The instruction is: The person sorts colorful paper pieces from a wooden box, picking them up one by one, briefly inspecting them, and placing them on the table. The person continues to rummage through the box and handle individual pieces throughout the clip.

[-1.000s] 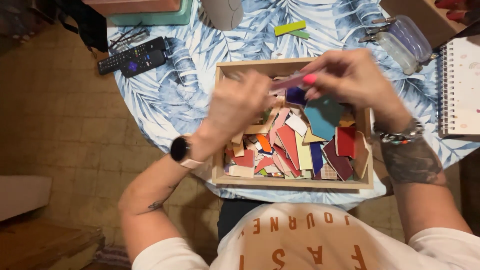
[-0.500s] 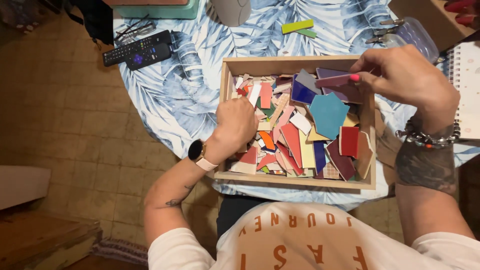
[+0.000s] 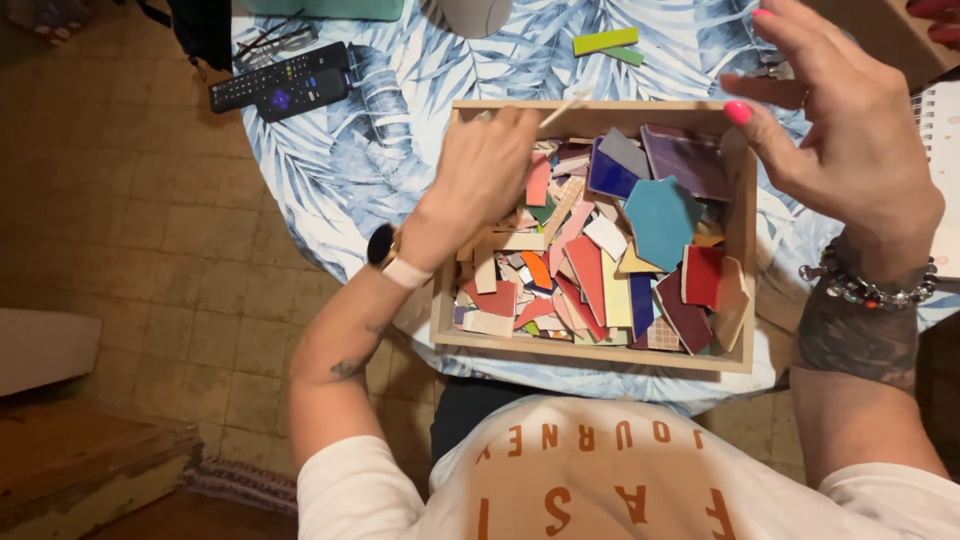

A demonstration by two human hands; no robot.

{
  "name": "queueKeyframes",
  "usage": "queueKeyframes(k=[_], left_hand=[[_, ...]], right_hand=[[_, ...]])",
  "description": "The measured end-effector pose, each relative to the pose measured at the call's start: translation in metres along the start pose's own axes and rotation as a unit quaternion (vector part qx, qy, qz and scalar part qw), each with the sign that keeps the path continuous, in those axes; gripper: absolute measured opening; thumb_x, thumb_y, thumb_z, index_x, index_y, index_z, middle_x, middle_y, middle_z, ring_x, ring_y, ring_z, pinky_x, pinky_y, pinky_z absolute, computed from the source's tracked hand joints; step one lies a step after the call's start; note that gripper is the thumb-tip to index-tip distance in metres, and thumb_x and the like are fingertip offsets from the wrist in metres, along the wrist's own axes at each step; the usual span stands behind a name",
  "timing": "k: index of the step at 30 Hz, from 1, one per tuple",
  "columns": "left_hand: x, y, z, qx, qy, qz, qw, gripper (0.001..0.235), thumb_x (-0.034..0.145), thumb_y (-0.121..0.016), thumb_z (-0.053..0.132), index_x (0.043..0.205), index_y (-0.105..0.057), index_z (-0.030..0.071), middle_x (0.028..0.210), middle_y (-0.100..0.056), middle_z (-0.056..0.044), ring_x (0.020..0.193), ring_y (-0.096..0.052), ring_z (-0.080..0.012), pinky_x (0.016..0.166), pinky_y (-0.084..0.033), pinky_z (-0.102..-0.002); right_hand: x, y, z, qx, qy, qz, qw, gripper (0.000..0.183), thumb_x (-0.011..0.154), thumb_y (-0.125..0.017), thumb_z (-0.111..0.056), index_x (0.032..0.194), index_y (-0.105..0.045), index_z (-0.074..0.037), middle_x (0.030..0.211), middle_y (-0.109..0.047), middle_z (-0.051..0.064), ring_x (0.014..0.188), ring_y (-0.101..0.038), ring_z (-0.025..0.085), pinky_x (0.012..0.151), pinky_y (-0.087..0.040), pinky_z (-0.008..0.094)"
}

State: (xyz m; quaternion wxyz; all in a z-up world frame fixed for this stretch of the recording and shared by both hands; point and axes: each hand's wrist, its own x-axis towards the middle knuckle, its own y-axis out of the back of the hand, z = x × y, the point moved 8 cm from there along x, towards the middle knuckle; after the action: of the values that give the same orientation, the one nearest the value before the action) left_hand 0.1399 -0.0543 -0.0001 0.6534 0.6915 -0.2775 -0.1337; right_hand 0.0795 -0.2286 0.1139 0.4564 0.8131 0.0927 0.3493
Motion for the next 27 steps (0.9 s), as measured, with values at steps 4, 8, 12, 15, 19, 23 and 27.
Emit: queueKeyframes(k=[4,8,12,15,19,23,27], left_hand=[[0.009,-0.012,0.011,0.028,-0.096,0.021,0.995,0.007,0.083,-0.052,0.016,0.083,-0.052,0.009,0.073,-0.056,-0.002,0.039,-0.034,-0.0061,0.034,-0.028,-0.02],[-0.003,-0.003,0.017,0.037,-0.146,0.104,0.983,0.015,0.082,-0.054,0.018,0.094,-0.049,0.011,0.087,-0.051,-0.006,0.058,-0.047,-0.0105,0.051,-0.04,-0.023],[-0.026,0.011,0.036,-0.09,-0.197,-0.064,0.974,0.019,0.072,-0.065,0.027,0.085,-0.061,0.014,0.098,-0.055,-0.014,0.088,-0.057,-0.023,0.075,-0.045,-0.039],[-0.038,0.001,0.038,-0.035,-0.228,0.024,0.973,0.019,0.07,-0.062,0.032,0.085,-0.058,0.021,0.083,-0.048,-0.003,0.066,-0.05,-0.0186,0.056,-0.036,-0.033],[-0.041,0.008,0.039,0.025,-0.215,0.015,0.976,0.017,0.077,-0.053,0.034,0.082,-0.06,0.018,0.088,-0.05,-0.006,0.059,-0.052,-0.017,0.059,-0.033,-0.033],[-0.04,0.014,0.045,0.06,-0.217,0.036,0.974,0.008,0.076,-0.052,0.023,0.079,-0.06,0.021,0.087,-0.05,-0.004,0.07,-0.052,-0.0181,0.068,-0.032,-0.035],[-0.04,0.007,0.048,0.047,-0.224,0.025,0.973,0.012,0.076,-0.048,0.022,0.081,-0.056,0.015,0.085,-0.051,-0.005,0.075,-0.052,-0.02,0.064,-0.033,-0.035]], right_hand=[[0.003,0.003,-0.011,0.046,-0.012,-0.016,0.999,0.042,0.089,-0.049,0.009,0.128,-0.035,0.018,0.134,-0.029,0.037,0.092,-0.056,0.045,0.086,-0.045,0.045],[-0.004,0.01,-0.008,0.037,0.015,0.022,0.999,0.035,0.089,-0.062,0.009,0.119,-0.048,0.021,0.126,-0.046,0.036,0.107,-0.054,0.042,0.089,-0.043,0.042],[-0.012,0.011,0.006,0.033,0.002,0.035,0.999,0.025,0.094,-0.063,0.011,0.117,-0.055,0.019,0.116,-0.057,0.031,0.115,-0.054,0.044,0.108,-0.035,0.056],[-0.018,0.007,0.019,0.032,-0.02,0.029,0.999,0.022,0.097,-0.065,0.011,0.118,-0.057,0.015,0.116,-0.059,0.028,0.12,-0.054,0.048,0.108,-0.038,0.05],[-0.018,0.009,0.018,0.021,-0.013,0.022,0.999,0.023,0.097,-0.066,0.009,0.117,-0.059,0.017,0.113,-0.059,0.031,0.118,-0.056,0.046,0.099,-0.043,0.044],[-0.017,0.009,0.014,-0.012,-0.007,0.011,1.0,0.021,0.095,-0.068,0.006,0.113,-0.061,0.013,0.113,-0.062,0.029,0.117,-0.058,0.041,0.096,-0.045,0.043],[-0.011,0.002,0.004,-0.045,0.022,-0.019,0.999,0.025,0.089,-0.066,-0.001,0.111,-0.063,0.009,0.109,-0.063,0.024,0.108,-0.06,0.034,0.095,-0.048,0.04]])
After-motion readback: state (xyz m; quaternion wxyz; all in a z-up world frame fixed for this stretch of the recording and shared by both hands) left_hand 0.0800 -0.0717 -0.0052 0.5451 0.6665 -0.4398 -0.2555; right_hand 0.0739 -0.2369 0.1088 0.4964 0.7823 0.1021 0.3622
